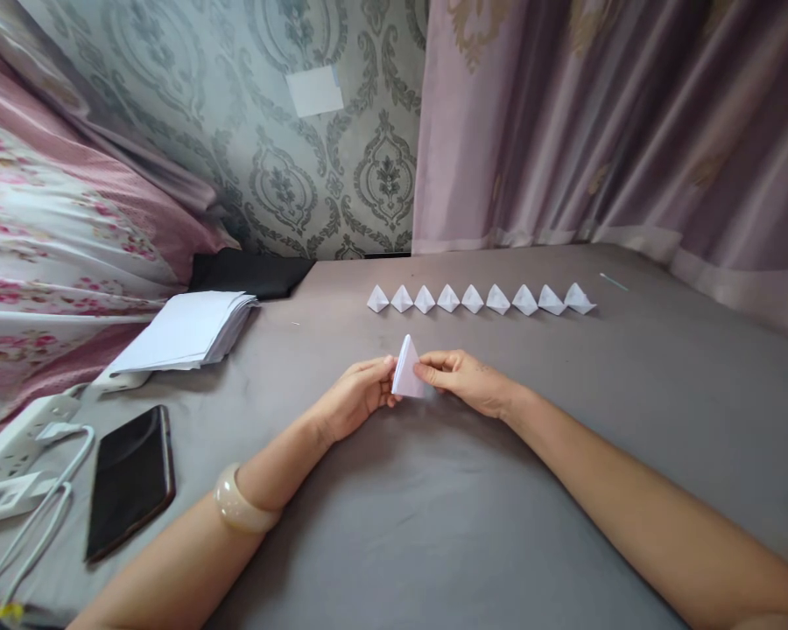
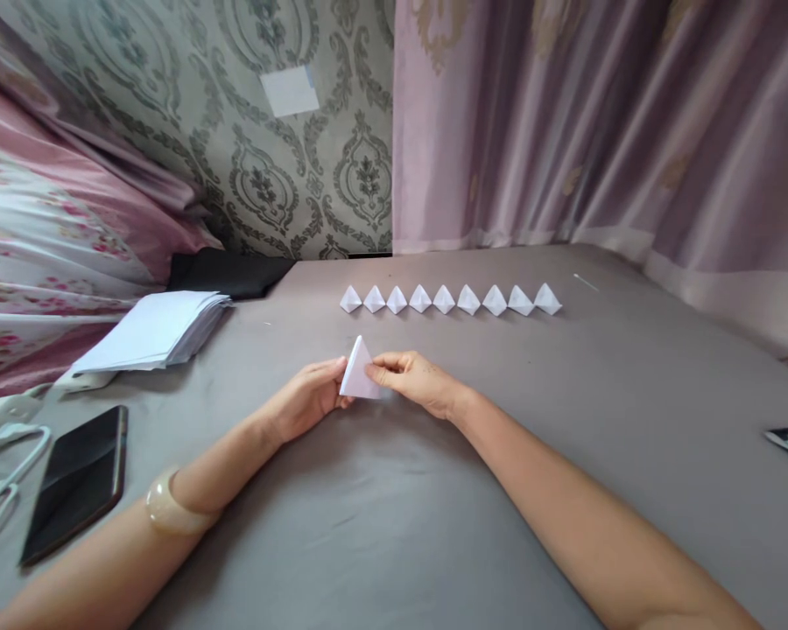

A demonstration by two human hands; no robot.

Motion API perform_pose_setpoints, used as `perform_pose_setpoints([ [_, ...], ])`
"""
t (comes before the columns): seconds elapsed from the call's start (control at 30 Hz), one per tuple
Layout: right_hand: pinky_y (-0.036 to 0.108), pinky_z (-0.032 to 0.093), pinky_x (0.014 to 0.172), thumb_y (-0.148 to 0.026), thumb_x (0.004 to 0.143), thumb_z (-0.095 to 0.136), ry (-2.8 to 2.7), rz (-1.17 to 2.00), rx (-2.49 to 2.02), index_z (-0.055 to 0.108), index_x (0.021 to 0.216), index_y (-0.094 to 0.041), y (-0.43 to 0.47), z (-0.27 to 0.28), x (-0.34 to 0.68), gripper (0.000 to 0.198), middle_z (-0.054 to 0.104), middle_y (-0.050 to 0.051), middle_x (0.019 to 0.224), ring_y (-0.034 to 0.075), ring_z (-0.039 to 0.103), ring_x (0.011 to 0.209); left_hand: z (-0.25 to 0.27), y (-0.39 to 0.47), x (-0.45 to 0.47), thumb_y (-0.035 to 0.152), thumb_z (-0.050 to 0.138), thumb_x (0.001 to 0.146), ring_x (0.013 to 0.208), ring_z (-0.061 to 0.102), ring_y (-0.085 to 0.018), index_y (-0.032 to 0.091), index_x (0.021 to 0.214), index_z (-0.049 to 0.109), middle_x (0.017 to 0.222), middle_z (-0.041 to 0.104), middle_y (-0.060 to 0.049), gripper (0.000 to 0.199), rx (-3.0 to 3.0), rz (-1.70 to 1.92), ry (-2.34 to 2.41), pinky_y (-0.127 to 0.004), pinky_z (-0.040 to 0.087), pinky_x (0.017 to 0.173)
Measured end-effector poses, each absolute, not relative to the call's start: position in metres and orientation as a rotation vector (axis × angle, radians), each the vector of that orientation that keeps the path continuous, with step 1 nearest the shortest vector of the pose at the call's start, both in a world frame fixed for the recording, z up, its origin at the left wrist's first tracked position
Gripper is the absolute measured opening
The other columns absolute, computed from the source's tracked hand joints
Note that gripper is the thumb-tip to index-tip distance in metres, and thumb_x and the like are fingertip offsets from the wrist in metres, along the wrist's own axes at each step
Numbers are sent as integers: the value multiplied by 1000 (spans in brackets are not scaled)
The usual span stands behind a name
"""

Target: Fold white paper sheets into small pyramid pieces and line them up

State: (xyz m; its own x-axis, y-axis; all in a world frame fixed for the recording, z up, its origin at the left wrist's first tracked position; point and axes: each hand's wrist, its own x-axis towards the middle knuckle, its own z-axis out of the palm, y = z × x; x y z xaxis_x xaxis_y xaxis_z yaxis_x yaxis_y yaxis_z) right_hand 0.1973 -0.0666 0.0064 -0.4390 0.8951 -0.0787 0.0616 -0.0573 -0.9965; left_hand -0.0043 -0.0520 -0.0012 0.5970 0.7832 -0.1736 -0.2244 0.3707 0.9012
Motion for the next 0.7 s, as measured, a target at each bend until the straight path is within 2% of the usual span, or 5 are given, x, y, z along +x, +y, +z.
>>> perform_pose_setpoints([
  [0.13, 22, 32, 55, -48, 83, 62, -1639, 1623, -1023, 73, 99, -18, -67, 8, 200, 36, 67, 2, 85, 8, 46, 65, -2, -52, -6, 40, 73, 77, 59, 49, -8, 12, 90, 73, 71, 61, -4, 31, 1030, 660, 701, -22, 35, 57],
  [0.3, 21, 28, 47, -48, 81, 66, -1633, 1801, -901, 71, 92, -16, -67, 13, 207, 34, 50, -6, 59, 5, 35, 50, 0, -51, -11, 39, 75, 76, 57, 48, -8, 12, 82, 71, 66, 58, -3, 27, 1056, 613, 691, -23, 36, 58],
  [0.37, 19, 27, 42, -49, 82, 65, -1653, 1906, -865, 68, 89, -15, -68, 17, 210, 34, 49, -7, 55, 4, 37, 44, 2, -52, -14, 37, 75, 75, 55, 45, -8, 13, 77, 69, 61, 53, 0, 25, 1059, 576, 644, -22, 34, 55],
  [0.47, 17, 28, 35, -49, 84, 63, -1689, 2045, -844, 64, 93, -16, -71, 21, 213, 34, 58, -6, 58, 3, 44, 39, 6, -54, -19, 39, 75, 76, 49, 41, -7, 15, 77, 68, 54, 47, 2, 24, 1097, 459, 534, -22, 32, 51],
  [0.7, 14, 38, 38, -50, 85, 62, -1788, 2183, -778, 61, 94, -15, -73, 22, 212, 36, 67, -2, 66, 6, 59, 46, 9, -60, -22, 51, 71, 76, 45, 51, -11, 16, 83, 73, 53, 58, -3, 36, 1322, 172, 497, -24, 33, 46],
])
